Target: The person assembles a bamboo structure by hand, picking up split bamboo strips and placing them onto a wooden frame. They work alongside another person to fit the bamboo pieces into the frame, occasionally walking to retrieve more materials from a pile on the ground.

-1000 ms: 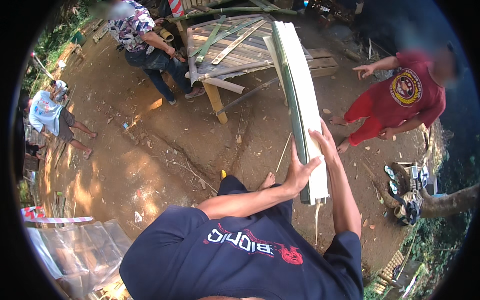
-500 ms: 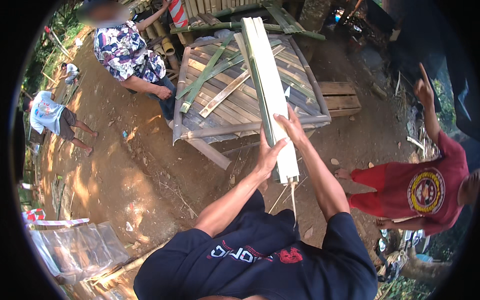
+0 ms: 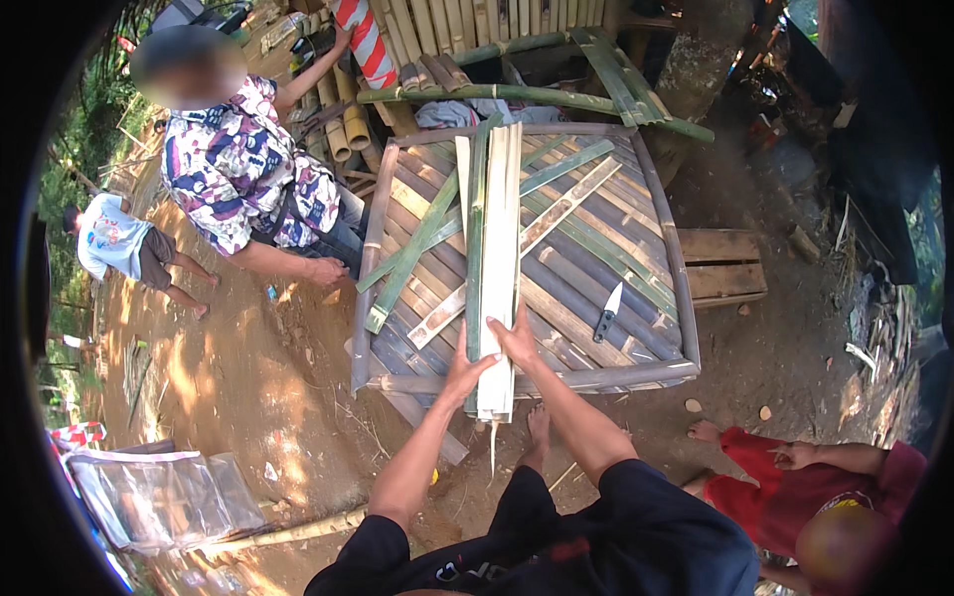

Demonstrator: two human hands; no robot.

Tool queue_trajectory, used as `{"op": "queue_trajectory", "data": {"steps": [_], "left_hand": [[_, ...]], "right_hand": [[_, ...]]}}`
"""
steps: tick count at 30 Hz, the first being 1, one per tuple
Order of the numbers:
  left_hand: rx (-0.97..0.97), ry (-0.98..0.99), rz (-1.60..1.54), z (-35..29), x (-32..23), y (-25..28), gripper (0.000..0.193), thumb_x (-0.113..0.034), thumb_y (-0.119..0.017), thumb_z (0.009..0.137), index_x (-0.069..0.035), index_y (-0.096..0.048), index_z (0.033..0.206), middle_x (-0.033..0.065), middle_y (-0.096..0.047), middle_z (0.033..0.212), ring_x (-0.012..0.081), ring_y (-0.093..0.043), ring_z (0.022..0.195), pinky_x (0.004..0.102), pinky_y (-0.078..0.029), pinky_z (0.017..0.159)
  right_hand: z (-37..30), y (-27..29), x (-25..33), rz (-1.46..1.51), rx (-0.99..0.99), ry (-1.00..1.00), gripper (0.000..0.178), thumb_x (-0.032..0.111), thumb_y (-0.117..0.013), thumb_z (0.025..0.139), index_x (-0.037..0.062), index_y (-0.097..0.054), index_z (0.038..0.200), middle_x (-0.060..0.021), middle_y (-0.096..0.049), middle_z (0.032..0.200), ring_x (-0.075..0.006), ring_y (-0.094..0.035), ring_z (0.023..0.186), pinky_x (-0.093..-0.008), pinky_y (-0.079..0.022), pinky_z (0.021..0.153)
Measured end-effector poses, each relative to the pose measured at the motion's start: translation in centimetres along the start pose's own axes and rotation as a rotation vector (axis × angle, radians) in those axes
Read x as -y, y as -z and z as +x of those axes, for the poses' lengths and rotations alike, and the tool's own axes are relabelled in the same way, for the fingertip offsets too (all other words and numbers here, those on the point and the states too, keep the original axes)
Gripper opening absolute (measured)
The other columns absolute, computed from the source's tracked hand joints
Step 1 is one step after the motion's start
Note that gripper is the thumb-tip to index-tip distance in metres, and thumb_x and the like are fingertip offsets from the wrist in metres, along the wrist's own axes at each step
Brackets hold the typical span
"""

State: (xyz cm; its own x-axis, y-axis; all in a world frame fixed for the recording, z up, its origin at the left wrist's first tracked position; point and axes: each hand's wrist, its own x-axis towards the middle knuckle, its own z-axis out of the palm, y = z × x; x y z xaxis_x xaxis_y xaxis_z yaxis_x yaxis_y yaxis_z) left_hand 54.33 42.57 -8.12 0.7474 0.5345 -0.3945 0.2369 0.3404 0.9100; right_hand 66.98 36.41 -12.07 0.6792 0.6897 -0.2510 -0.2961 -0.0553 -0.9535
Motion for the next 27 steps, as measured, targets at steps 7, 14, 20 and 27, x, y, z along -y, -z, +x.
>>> {"op": "queue_trajectory", "data": {"steps": [7,14,20,27], "left_hand": [[-0.603,-0.174,0.751,0.3,0.2,-0.2,0.066,-0.018,-0.063,0.081,0.0,-0.036,0.139,0.0243,-0.041,0.134,0.0379,-0.039,0.128,0.0435,-0.03,0.107],[-0.483,-0.088,1.025,-0.8,4.1,-3.3,0.086,-0.042,-0.064,0.083,0.0,-0.021,0.145,0.0293,-0.03,0.142,0.0424,-0.033,0.131,0.0476,-0.026,0.109],[-0.49,0.037,1.164,-0.3,3.1,-3.6,0.093,-0.054,-0.056,0.085,-0.003,-0.01,0.148,0.0304,-0.022,0.146,0.0444,-0.025,0.135,0.0505,-0.022,0.11],[-0.504,0.2,1.263,3.0,0.6,-6.4,0.107,-0.065,-0.06,0.076,-0.01,-0.004,0.149,0.0253,-0.007,0.152,0.0421,-0.007,0.141,0.0585,-0.007,0.112]], "right_hand": [[0.6,2.7,0.3,-0.752,0.061,-0.047,0.091,0.044,-0.067,0.077,-0.0043,-0.023,0.141,-0.0317,-0.04,0.131,-0.0447,-0.041,0.122,-0.0442,-0.034,0.104],[-8.1,14.2,0.3,-0.91,0.163,0.029,0.054,0.035,-0.061,0.083,0.0008,-0.054,0.124,-0.0282,-0.056,0.118,-0.0403,-0.056,0.108,-0.0429,-0.044,0.094],[-21.9,29.7,-0.8,-0.803,0.078,-0.466,0.048,0.031,-0.061,0.086,-0.0015,-0.057,0.121,-0.0221,-0.062,0.115,-0.0313,-0.06,0.11,-0.0376,-0.048,0.091],[-39.6,45.7,-4.7,-0.717,-0.198,-0.643,0.037,0.023,-0.058,0.088,-0.0006,-0.059,0.117,-0.0089,-0.066,0.094,-0.0162,-0.064,0.077,-0.0305,-0.052,0.068]]}}
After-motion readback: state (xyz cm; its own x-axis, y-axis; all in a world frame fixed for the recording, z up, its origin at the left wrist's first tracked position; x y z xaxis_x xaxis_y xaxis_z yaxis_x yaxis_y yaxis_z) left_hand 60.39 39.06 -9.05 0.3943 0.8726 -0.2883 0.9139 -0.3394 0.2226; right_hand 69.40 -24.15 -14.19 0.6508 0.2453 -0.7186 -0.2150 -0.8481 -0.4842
